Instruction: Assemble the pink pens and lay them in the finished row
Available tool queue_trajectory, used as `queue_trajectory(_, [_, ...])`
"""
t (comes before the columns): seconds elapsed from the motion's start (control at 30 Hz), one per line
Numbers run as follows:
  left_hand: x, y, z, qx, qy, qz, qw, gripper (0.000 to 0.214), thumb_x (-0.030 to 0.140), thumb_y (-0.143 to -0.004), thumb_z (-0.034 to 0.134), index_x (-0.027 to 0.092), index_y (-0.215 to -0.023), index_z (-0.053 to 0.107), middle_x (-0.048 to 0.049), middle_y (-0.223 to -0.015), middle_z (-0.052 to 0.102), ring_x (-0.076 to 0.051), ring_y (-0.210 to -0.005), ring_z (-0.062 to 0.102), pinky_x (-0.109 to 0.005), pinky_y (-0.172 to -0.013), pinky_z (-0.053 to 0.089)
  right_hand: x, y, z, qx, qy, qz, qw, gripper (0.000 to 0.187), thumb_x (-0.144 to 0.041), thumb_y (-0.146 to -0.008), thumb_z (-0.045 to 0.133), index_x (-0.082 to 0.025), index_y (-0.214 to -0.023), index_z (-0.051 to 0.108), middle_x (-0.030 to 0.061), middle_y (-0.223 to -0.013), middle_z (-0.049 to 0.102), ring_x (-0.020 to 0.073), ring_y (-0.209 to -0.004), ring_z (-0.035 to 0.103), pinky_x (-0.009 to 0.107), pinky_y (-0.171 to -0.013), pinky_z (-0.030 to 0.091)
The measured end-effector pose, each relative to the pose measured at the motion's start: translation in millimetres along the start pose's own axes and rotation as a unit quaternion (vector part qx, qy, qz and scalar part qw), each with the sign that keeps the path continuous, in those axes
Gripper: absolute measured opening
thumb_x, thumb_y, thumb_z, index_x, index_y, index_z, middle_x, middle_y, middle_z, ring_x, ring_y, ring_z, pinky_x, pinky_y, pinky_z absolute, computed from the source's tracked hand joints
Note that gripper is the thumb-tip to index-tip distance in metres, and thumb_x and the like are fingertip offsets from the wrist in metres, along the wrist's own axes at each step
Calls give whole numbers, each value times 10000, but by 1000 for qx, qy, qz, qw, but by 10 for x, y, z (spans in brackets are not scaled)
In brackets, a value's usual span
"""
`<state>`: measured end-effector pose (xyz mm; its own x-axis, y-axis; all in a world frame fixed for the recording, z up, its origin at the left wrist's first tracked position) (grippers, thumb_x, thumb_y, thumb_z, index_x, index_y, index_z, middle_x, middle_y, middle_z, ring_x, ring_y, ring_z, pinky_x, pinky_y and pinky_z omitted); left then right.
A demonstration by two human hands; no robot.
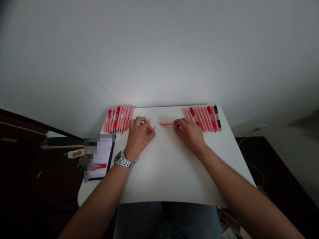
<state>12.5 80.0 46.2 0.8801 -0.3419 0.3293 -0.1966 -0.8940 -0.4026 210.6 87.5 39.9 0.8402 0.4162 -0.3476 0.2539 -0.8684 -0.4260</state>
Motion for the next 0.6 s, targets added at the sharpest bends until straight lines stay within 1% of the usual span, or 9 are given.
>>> queue_trajectory(0.17, [-37,-1,-27,16,0,-17,1000,95,213,-906,646,202,-812,648,-88,-1128,574,-281,-1064,518,-491,-960,442,-42,-3,5,-13,-9,-14,1000,196,-307,-999,543,-228,-1061,711,66,-927,734,208,-819,680,298,-666,473])
queue_trajectory(0.23, [-40,1,-35,21,-3,-18,1000,95,216,-905,646,201,-811,651,-88,-1117,569,-278,-1058,519,-491,-964,442,-66,-2,11,-17,-14,-24,999,196,-304,-999,542,-228,-1061,712,68,-920,730,213,-832,679,302,-682,481])
queue_trajectory(0.37, [-41,5,-30,21,-6,-18,1000,99,244,-919,637,202,-832,651,-88,-1127,557,-272,-1061,522,-478,-965,446,-96,-3,31,-26,-19,-36,999,199,-297,-1004,545,-225,-1082,714,74,-970,739,225,-883,689,314,-720,498])
queue_trajectory(0.5, [-26,6,-11,14,4,-11,1000,31,236,-912,650,216,-933,660,-90,-1149,545,-278,-1091,516,-471,-972,445,-104,-3,51,-29,-12,-45,998,211,-303,-1013,540,-225,-1095,718,78,-995,743,228,-891,691,323,-739,504])
queue_trajectory(0.6, [-10,7,-2,7,12,-5,1000,146,224,-904,658,247,-1048,676,-88,-1203,532,-279,-1104,510,-467,-981,439,-106,0,52,-27,-12,-47,998,216,-306,-1015,535,-232,-1100,718,79,-1001,741,226,-896,690,323,-746,506])
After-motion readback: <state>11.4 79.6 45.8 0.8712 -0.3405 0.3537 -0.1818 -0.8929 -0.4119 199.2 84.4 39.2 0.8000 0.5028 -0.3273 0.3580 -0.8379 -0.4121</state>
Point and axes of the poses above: each hand's wrist, its own y-axis away from the middle knuckle, its own z-axis out of the palm, x = y × z, the point moved 9 cm from there along -y, towards the middle knuckle
